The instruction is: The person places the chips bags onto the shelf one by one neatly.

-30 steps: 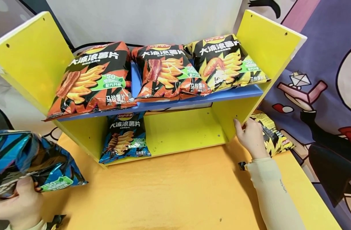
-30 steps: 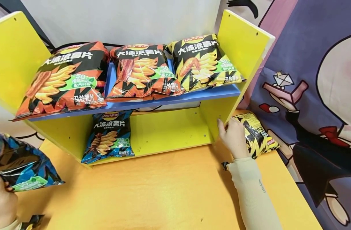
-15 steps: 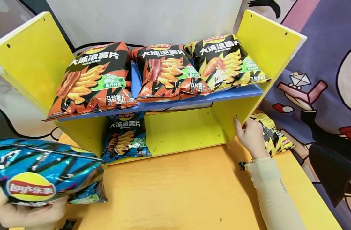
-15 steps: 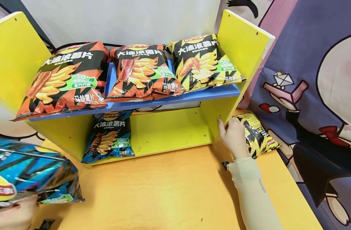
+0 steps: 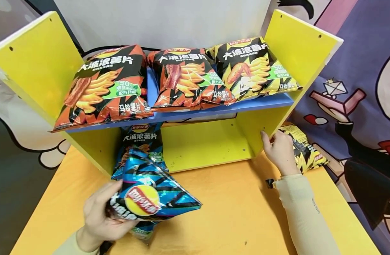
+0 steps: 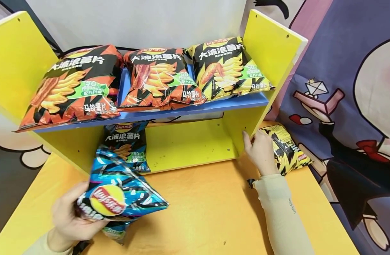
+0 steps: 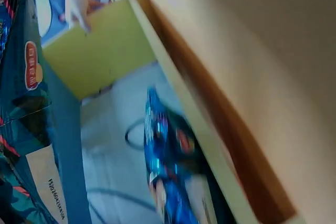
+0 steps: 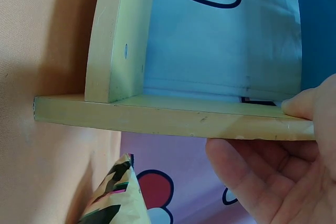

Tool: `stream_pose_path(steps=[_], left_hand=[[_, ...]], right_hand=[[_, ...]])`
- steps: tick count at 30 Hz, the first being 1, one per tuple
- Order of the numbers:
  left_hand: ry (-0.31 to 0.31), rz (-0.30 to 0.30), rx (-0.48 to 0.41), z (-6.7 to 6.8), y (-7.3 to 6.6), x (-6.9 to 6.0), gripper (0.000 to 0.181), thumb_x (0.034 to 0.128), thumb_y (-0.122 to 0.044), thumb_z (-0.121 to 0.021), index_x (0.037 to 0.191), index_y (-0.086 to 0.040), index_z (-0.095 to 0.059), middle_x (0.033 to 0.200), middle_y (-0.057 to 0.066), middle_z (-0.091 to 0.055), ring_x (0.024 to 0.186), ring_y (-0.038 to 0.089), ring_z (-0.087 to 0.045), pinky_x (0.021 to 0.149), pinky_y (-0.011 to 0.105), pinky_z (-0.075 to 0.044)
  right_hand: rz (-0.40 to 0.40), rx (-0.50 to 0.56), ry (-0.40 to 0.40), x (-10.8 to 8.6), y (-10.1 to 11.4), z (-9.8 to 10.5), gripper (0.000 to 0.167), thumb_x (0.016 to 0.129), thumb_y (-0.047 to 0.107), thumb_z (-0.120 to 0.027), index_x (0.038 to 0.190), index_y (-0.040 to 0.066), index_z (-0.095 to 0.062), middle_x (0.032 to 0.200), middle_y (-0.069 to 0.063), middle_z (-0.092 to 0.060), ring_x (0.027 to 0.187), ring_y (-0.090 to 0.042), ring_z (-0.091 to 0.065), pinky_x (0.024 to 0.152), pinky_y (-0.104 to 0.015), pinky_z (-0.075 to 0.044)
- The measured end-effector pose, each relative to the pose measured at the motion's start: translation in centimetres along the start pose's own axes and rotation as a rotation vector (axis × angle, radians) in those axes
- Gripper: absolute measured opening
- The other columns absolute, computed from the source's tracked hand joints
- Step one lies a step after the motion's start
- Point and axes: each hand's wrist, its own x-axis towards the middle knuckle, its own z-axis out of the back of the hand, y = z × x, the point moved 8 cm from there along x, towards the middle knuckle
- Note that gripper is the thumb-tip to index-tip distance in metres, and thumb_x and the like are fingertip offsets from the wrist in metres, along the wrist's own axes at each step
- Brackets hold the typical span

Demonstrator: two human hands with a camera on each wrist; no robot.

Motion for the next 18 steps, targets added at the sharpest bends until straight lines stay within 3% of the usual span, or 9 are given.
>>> stream_pose_path(steps=[2, 5, 7, 12, 15, 18], left_hand=[[0.080, 0.016, 0.011, -1.3, 0.6, -0.6, 0.072, 0.0812, -0.040, -0.087, 0.106, 0.023, -0.062, 0.092, 0.030, -0.071, 0.087, 0.026, -0.069, 0.098, 0.023, -0.053], [0.242, 0.112, 0.063, -3.2, 1.6, -1.7, 0.077, 0.0824, -0.048, -0.084, 0.115, 0.019, -0.065, 0.101, 0.027, -0.072, 0.091, 0.026, -0.070, 0.098, 0.023, -0.054], [0.367, 0.216, 0.106, -4.7, 2.4, -2.6, 0.079, 0.0830, -0.053, -0.082, 0.125, 0.012, -0.065, 0.111, 0.022, -0.073, 0.094, 0.026, -0.072, 0.093, 0.024, -0.056], [0.665, 0.547, 0.172, -8.3, 4.5, -5.6, 0.083, 0.0812, -0.056, -0.083, 0.147, -0.016, -0.054, 0.126, 0.006, -0.072, 0.096, 0.015, -0.073, 0.076, 0.028, -0.058], [0.765, 0.654, 0.178, -10.4, 5.0, -6.9, 0.082, 0.0814, -0.056, -0.083, 0.149, -0.023, -0.050, 0.119, -0.002, -0.072, 0.090, 0.006, -0.069, 0.070, 0.024, -0.055], [0.824, 0.690, 0.179, -12.4, 5.1, -7.7, 0.082, 0.0826, -0.061, -0.080, 0.149, -0.024, -0.050, 0.092, -0.012, -0.067, 0.070, -0.002, -0.057, 0.060, 0.020, -0.046]], right_hand=[[0.010, 0.000, -0.006, -0.1, 0.0, 0.0, 0.030, 0.100, 0.015, -0.065, 0.073, 0.002, -0.062, 0.058, -0.013, -0.058, 0.048, -0.022, -0.047, 0.050, -0.034, -0.035], [0.030, 0.003, -0.013, 0.0, 0.1, -0.1, 0.027, 0.099, 0.014, -0.065, 0.075, 0.002, -0.064, 0.059, -0.013, -0.059, 0.048, -0.021, -0.047, 0.050, -0.034, -0.036], [0.040, 0.007, -0.016, 0.0, 0.1, -0.2, 0.025, 0.099, 0.014, -0.065, 0.077, 0.002, -0.065, 0.059, -0.013, -0.059, 0.048, -0.020, -0.047, 0.050, -0.034, -0.036], [0.038, 0.007, -0.019, 0.1, 0.2, -0.1, 0.026, 0.099, 0.014, -0.065, 0.076, 0.002, -0.065, 0.059, -0.013, -0.059, 0.048, -0.020, -0.047, 0.049, -0.033, -0.036], [0.028, 0.002, -0.016, 0.0, 0.1, 0.0, 0.028, 0.099, 0.015, -0.065, 0.074, 0.002, -0.063, 0.058, -0.013, -0.058, 0.047, -0.019, -0.045, 0.049, -0.033, -0.035], [0.012, -0.003, -0.003, 0.0, 0.0, 0.0, 0.030, 0.100, 0.016, -0.065, 0.074, 0.002, -0.063, 0.056, -0.012, -0.056, 0.045, -0.017, -0.042, 0.047, -0.032, -0.033]])
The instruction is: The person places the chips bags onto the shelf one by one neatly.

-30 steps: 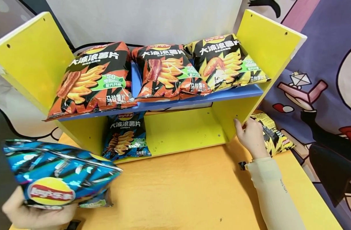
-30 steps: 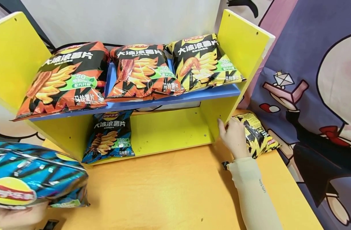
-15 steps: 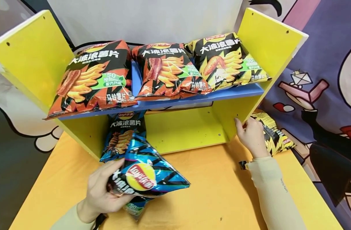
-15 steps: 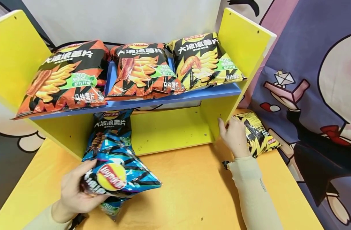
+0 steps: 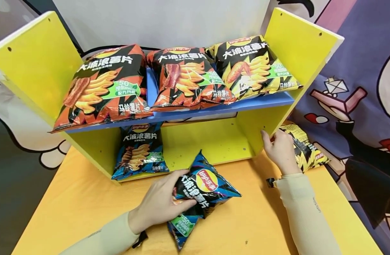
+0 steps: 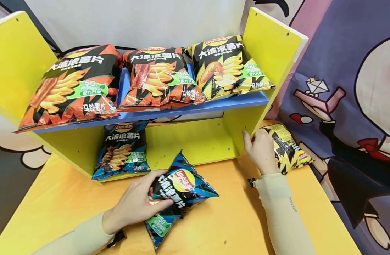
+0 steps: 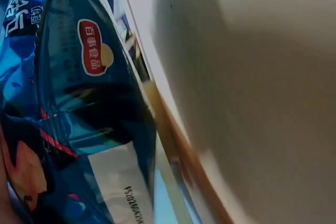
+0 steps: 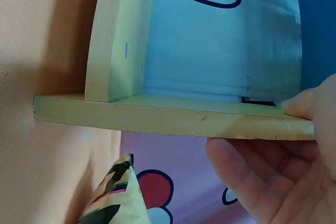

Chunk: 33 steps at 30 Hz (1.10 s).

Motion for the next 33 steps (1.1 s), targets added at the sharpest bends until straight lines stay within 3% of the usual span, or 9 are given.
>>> stream_pose_path(steps=[4, 8, 12, 18, 26, 28, 30, 33], left_hand=[[0.070, 0.031, 0.008, -2.3, -0.4, 0.9, 0.082, 0.0834, -0.066, -0.076, 0.149, -0.025, -0.050, 0.072, -0.017, -0.051, 0.053, -0.003, -0.040, 0.051, 0.019, -0.035], [0.127, 0.045, 0.032, -4.3, -0.8, 1.2, 0.082, 0.0840, -0.068, -0.074, 0.148, -0.023, -0.050, 0.098, -0.013, -0.069, 0.069, -0.002, -0.059, 0.058, 0.020, -0.046], [0.160, 0.068, 0.077, -5.2, -0.7, 1.1, 0.084, 0.0847, -0.070, -0.071, 0.150, -0.022, -0.049, 0.128, -0.005, -0.069, 0.100, 0.009, -0.069, 0.075, 0.029, -0.057], [0.276, 0.114, 0.145, -6.3, 0.1, 0.6, 0.094, 0.0887, -0.079, -0.056, 0.160, -0.020, -0.037, 0.132, 0.003, -0.064, 0.115, 0.020, -0.066, 0.096, 0.046, -0.056], [0.430, 0.134, 0.166, -6.4, 0.6, -0.1, 0.108, 0.0891, -0.085, -0.045, 0.168, -0.018, -0.015, 0.120, 0.003, -0.061, 0.100, 0.016, -0.059, 0.084, 0.039, -0.051], [0.473, 0.156, 0.134, -6.0, 0.9, -0.4, 0.111, 0.0880, -0.086, -0.046, 0.168, -0.017, -0.012, 0.128, 0.004, -0.061, 0.107, 0.017, -0.060, 0.087, 0.040, -0.052], [0.512, 0.197, 0.098, -5.4, 1.4, -0.7, 0.113, 0.0864, -0.087, -0.047, 0.168, -0.017, -0.014, 0.144, 0.009, -0.057, 0.125, 0.024, -0.059, 0.099, 0.046, -0.052], [0.565, 0.263, 0.058, -4.4, 2.4, -1.3, 0.113, 0.0838, -0.088, -0.050, 0.167, -0.018, -0.022, 0.162, 0.013, -0.042, 0.149, 0.035, -0.043, 0.115, 0.057, -0.041]], right_hand=[[-0.026, -0.006, 0.009, -0.2, -0.3, 0.0, 0.031, 0.101, 0.018, -0.064, 0.074, 0.002, -0.065, 0.054, -0.011, -0.055, 0.043, -0.013, -0.038, 0.044, -0.030, -0.031], [-0.039, -0.008, 0.008, -0.2, -0.5, 0.0, 0.033, 0.101, 0.019, -0.064, 0.073, 0.002, -0.065, 0.054, -0.010, -0.056, 0.043, -0.011, -0.037, 0.044, -0.030, -0.031], [-0.037, -0.004, 0.014, -0.1, -0.4, 0.0, 0.032, 0.101, 0.020, -0.064, 0.075, 0.002, -0.066, 0.056, -0.012, -0.058, 0.044, -0.013, -0.039, 0.045, -0.030, -0.032], [-0.026, -0.002, 0.004, -0.1, -0.3, 0.2, 0.030, 0.100, 0.017, -0.065, 0.076, 0.000, -0.067, 0.060, -0.015, -0.062, 0.046, -0.020, -0.047, 0.047, -0.032, -0.034], [-0.009, 0.000, 0.001, 0.1, -0.2, 0.1, 0.031, 0.099, 0.016, -0.065, 0.072, 0.001, -0.064, 0.058, -0.015, -0.060, 0.046, -0.023, -0.048, 0.049, -0.034, -0.035], [-0.009, 0.001, 0.003, 0.1, -0.2, 0.0, 0.031, 0.099, 0.015, -0.065, 0.073, 0.001, -0.065, 0.058, -0.015, -0.060, 0.046, -0.022, -0.047, 0.048, -0.033, -0.035], [-0.013, 0.005, 0.008, 0.1, -0.2, 0.0, 0.030, 0.100, 0.016, -0.065, 0.075, 0.000, -0.066, 0.058, -0.015, -0.061, 0.046, -0.021, -0.047, 0.048, -0.033, -0.034], [-0.021, 0.004, 0.012, 0.1, -0.2, 0.0, 0.028, 0.100, 0.017, -0.065, 0.079, -0.001, -0.069, 0.059, -0.016, -0.062, 0.046, -0.021, -0.047, 0.047, -0.032, -0.035]])
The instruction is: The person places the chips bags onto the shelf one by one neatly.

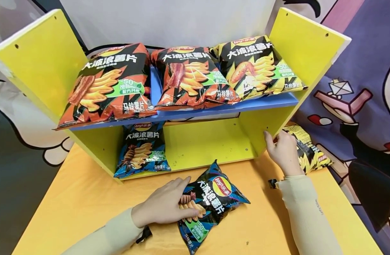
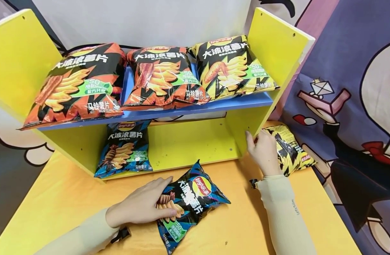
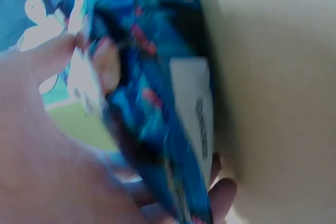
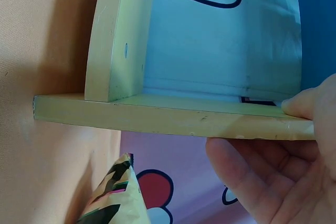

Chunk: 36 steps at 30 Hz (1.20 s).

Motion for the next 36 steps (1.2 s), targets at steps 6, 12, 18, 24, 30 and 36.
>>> stream_pose_path(steps=[6, 12, 18, 24, 30, 36], left_hand=[[0.062, 0.028, -0.017, 0.8, 1.5, -0.9, 0.105, 0.0810, -0.080, -0.066, 0.161, -0.019, -0.038, 0.163, 0.012, -0.042, 0.150, 0.038, -0.041, 0.117, 0.062, -0.037], [0.028, -0.035, -0.034, 0.7, 1.2, -0.6, 0.095, 0.0831, -0.068, -0.075, 0.159, -0.022, -0.042, 0.156, 0.005, -0.052, 0.142, 0.032, -0.052, 0.112, 0.058, -0.044], [-0.002, -0.084, -0.063, 0.4, 0.8, -0.2, 0.085, 0.0857, -0.066, -0.073, 0.156, -0.026, -0.047, 0.148, -0.001, -0.061, 0.132, 0.024, -0.061, 0.109, 0.052, -0.049], [-0.071, -0.135, -0.092, 0.7, 0.1, -0.2, 0.075, 0.0871, -0.066, -0.071, 0.151, -0.031, -0.054, 0.140, -0.009, -0.066, 0.122, 0.013, -0.067, 0.104, 0.046, -0.052], [-0.118, -0.182, -0.200, 0.9, -0.6, -0.4, 0.060, 0.0896, -0.055, -0.074, 0.143, -0.030, -0.063, 0.082, -0.014, -0.075, 0.057, -0.005, -0.053, 0.085, 0.027, -0.051], [-0.155, -0.225, -0.293, 1.0, -1.0, -0.6, 0.051, 0.0915, -0.050, -0.074, 0.139, -0.032, -0.066, 0.056, -0.020, -0.052, 0.041, -0.003, -0.022, 0.059, 0.017, -0.036]], right_hand=[[-0.007, -0.006, 0.001, 0.0, -0.2, 0.1, 0.028, 0.100, 0.019, -0.064, 0.081, -0.001, -0.070, 0.060, -0.015, -0.063, 0.047, -0.020, -0.048, 0.048, -0.033, -0.035], [0.009, -0.008, -0.018, -0.2, -0.3, 0.2, 0.030, 0.099, 0.017, -0.065, 0.076, -0.002, -0.069, 0.058, -0.015, -0.062, 0.045, -0.021, -0.047, 0.049, -0.034, -0.035], [0.028, 0.004, -0.033, -0.2, -0.2, 0.3, 0.026, 0.099, 0.015, -0.065, 0.080, -0.002, -0.070, 0.062, -0.018, -0.066, 0.049, -0.031, -0.056, 0.052, -0.039, -0.039], [0.034, 0.010, -0.032, -0.1, -0.1, 0.3, 0.025, 0.099, 0.015, -0.065, 0.081, -0.002, -0.071, 0.063, -0.018, -0.067, 0.050, -0.033, -0.059, 0.051, -0.040, -0.042], [0.035, 0.013, -0.026, -0.1, 0.0, 0.1, 0.026, 0.099, 0.015, -0.065, 0.080, -0.003, -0.071, 0.063, -0.019, -0.067, 0.050, -0.033, -0.059, 0.053, -0.042, -0.042], [0.036, 0.015, -0.021, 0.0, 0.1, 0.0, 0.027, 0.099, 0.016, -0.065, 0.081, -0.003, -0.071, 0.063, -0.019, -0.067, 0.050, -0.034, -0.058, 0.054, -0.044, -0.041]])
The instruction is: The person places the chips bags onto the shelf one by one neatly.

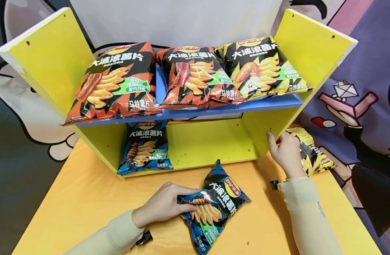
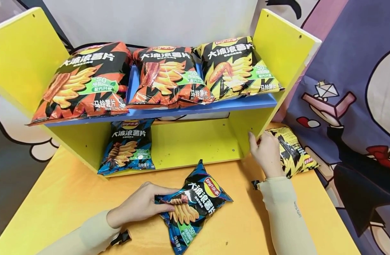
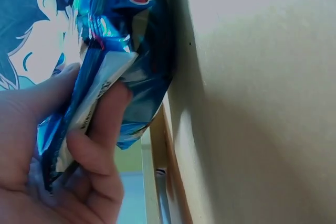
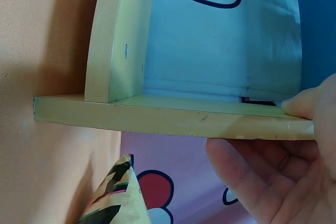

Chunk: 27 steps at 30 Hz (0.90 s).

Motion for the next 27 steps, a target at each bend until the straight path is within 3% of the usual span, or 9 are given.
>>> stream_pose_path(steps=[6, 13, 17, 19, 20, 22, 24, 26, 27], left_hand=[[-0.061, -0.078, -0.050, 0.4, -0.5, 0.0, 0.045, 0.0950, -0.047, -0.071, 0.137, -0.033, -0.066, 0.050, -0.019, -0.046, 0.038, -0.007, -0.020, 0.047, 0.018, -0.030], [-0.093, -0.111, -0.133, 1.1, -1.4, 0.2, 0.043, 0.0970, -0.043, -0.070, 0.138, -0.032, -0.065, 0.047, -0.015, -0.045, 0.035, -0.006, -0.018, 0.039, 0.021, -0.028], [-0.154, -0.114, -0.176, 1.8, -1.8, 0.5, 0.042, 0.0968, -0.040, -0.071, 0.137, -0.030, -0.067, 0.086, -0.008, -0.079, 0.034, -0.006, -0.015, 0.036, 0.020, -0.026], [-0.204, -0.098, -0.183, 2.3, -1.9, 0.7, 0.042, 0.0965, -0.040, -0.072, 0.137, -0.030, -0.067, 0.113, -0.008, -0.079, 0.034, -0.005, -0.016, 0.036, 0.019, -0.026], [-0.229, -0.081, -0.188, 2.6, -1.8, 0.8, 0.042, 0.0964, -0.040, -0.072, 0.137, -0.031, -0.067, 0.112, -0.008, -0.079, 0.034, -0.004, -0.016, 0.036, 0.019, -0.025], [-0.275, -0.046, -0.192, 3.2, -1.7, 1.1, 0.042, 0.0968, -0.041, -0.071, 0.138, -0.032, -0.066, 0.081, -0.008, -0.078, 0.032, -0.002, -0.017, 0.035, 0.019, -0.025], [-0.320, -0.003, -0.183, 3.9, -1.6, 1.3, 0.043, 0.0971, -0.042, -0.071, 0.139, -0.034, -0.065, 0.053, -0.009, -0.060, 0.030, 0.001, -0.018, 0.033, 0.019, -0.023], [-0.353, 0.033, -0.169, 4.5, -1.6, 1.5, 0.044, 0.0977, -0.043, -0.070, 0.140, -0.034, -0.064, 0.040, -0.008, -0.037, 0.028, 0.004, -0.019, 0.032, 0.021, -0.022], [-0.370, 0.046, -0.161, 4.8, -1.6, 1.6, 0.044, 0.0979, -0.043, -0.070, 0.141, -0.033, -0.063, 0.038, -0.008, -0.035, 0.028, 0.004, -0.019, 0.031, 0.021, -0.022]], right_hand=[[-0.006, -0.001, 0.003, 0.1, 0.0, 0.0, 0.027, 0.099, 0.016, -0.064, 0.082, -0.003, -0.071, 0.064, -0.019, -0.067, 0.052, -0.035, -0.059, 0.055, -0.046, -0.042], [-0.001, 0.000, 0.009, 0.0, 0.1, 0.1, 0.025, 0.099, 0.015, -0.065, 0.083, -0.002, -0.071, 0.064, -0.018, -0.068, 0.051, -0.032, -0.059, 0.052, -0.038, -0.041], [0.004, 0.001, 0.006, -0.1, 0.1, 0.1, 0.025, 0.099, 0.015, -0.065, 0.081, -0.002, -0.071, 0.063, -0.018, -0.067, 0.050, -0.031, -0.057, 0.052, -0.039, -0.041], [0.004, 0.001, 0.002, 0.0, 0.1, 0.1, 0.026, 0.099, 0.015, -0.065, 0.080, -0.002, -0.070, 0.063, -0.018, -0.067, 0.051, -0.032, -0.058, 0.052, -0.040, -0.041], [0.004, 0.001, 0.000, 0.0, 0.1, 0.1, 0.026, 0.099, 0.015, -0.065, 0.080, -0.002, -0.070, 0.063, -0.018, -0.067, 0.051, -0.033, -0.058, 0.052, -0.040, -0.041], [0.008, 0.000, -0.003, 0.0, 0.1, 0.1, 0.027, 0.099, 0.015, -0.065, 0.077, -0.002, -0.068, 0.063, -0.019, -0.067, 0.051, -0.034, -0.059, 0.053, -0.042, -0.042], [0.011, -0.001, -0.007, 0.0, 0.1, 0.1, 0.028, 0.098, 0.014, -0.065, 0.075, -0.001, -0.067, 0.062, -0.019, -0.066, 0.052, -0.035, -0.060, 0.053, -0.043, -0.043], [0.013, 0.001, -0.008, 0.1, 0.2, 0.1, 0.028, 0.098, 0.014, -0.065, 0.075, -0.001, -0.067, 0.062, -0.019, -0.066, 0.052, -0.035, -0.060, 0.053, -0.044, -0.043], [0.015, 0.002, -0.010, 0.1, 0.2, 0.1, 0.028, 0.098, 0.014, -0.065, 0.075, -0.001, -0.067, 0.062, -0.019, -0.066, 0.052, -0.035, -0.060, 0.053, -0.044, -0.043]])
